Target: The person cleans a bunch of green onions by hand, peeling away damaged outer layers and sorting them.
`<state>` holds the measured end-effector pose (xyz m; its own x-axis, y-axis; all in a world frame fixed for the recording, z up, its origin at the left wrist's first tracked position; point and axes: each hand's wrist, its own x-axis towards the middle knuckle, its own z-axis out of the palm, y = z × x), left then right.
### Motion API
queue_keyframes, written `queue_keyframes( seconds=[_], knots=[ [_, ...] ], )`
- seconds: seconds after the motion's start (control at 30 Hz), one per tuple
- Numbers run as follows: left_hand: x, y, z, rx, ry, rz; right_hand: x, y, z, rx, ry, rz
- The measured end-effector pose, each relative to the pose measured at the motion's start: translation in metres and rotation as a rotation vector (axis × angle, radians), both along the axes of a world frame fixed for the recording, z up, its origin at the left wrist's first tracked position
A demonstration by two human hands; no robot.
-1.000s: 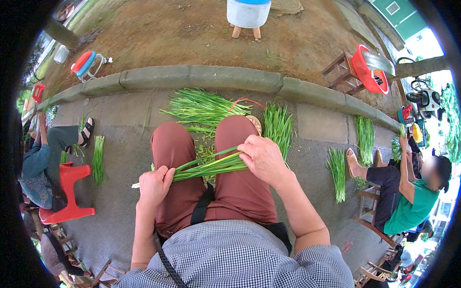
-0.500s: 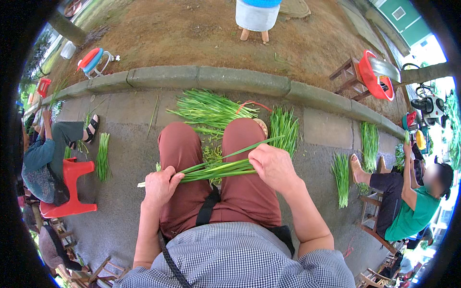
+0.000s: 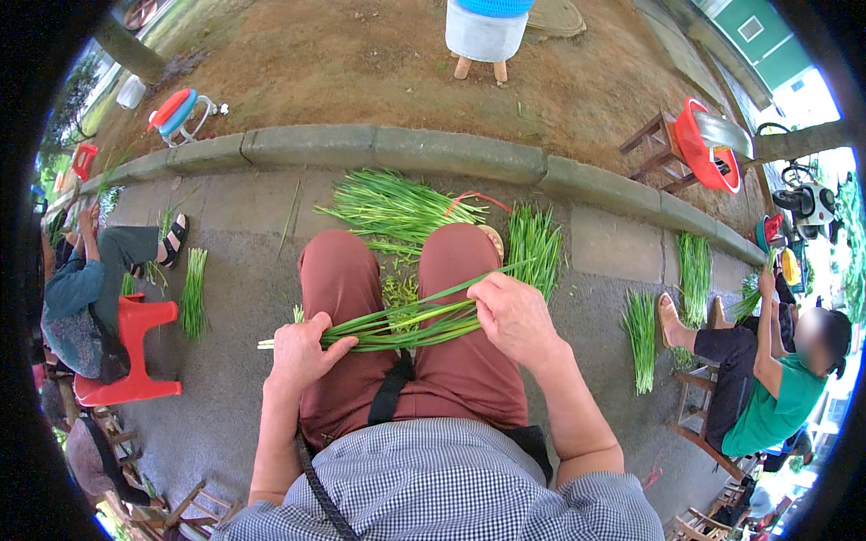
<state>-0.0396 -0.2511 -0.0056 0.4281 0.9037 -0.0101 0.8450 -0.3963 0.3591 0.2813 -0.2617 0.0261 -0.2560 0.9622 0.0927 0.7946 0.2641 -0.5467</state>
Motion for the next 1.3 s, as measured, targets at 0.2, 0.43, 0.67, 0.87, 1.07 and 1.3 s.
queue_keyframes(
  seconds=[0.2,0.43,0.67,0.87,1.07,1.3],
  knots=[
    [0.001,-0.001,0.0,-0.004,-0.02,0.023,-0.004,0.001,-0.001,0.0,0.097,-0.072],
    [0.001,0.001,0.002,-0.016,-0.041,0.01,-0.001,-0.001,-0.023,-0.298,0.587,-0.271],
    [-0.004,0.003,-0.001,-0.037,-0.082,0.008,0.009,0.012,-0.023,-0.266,0.999,-0.408],
    [-0.003,0.006,0.002,-0.073,-0.102,0.028,-0.017,0.026,0.002,0.083,0.564,-0.11],
    [-0.003,0.004,0.002,-0.055,-0.14,0.051,-0.047,0.031,0.007,0.057,0.35,0.083],
    [-0.008,0.003,-0.003,-0.062,-0.226,0.035,-0.048,0.019,-0.001,-0.092,0.083,0.266]
  ],
)
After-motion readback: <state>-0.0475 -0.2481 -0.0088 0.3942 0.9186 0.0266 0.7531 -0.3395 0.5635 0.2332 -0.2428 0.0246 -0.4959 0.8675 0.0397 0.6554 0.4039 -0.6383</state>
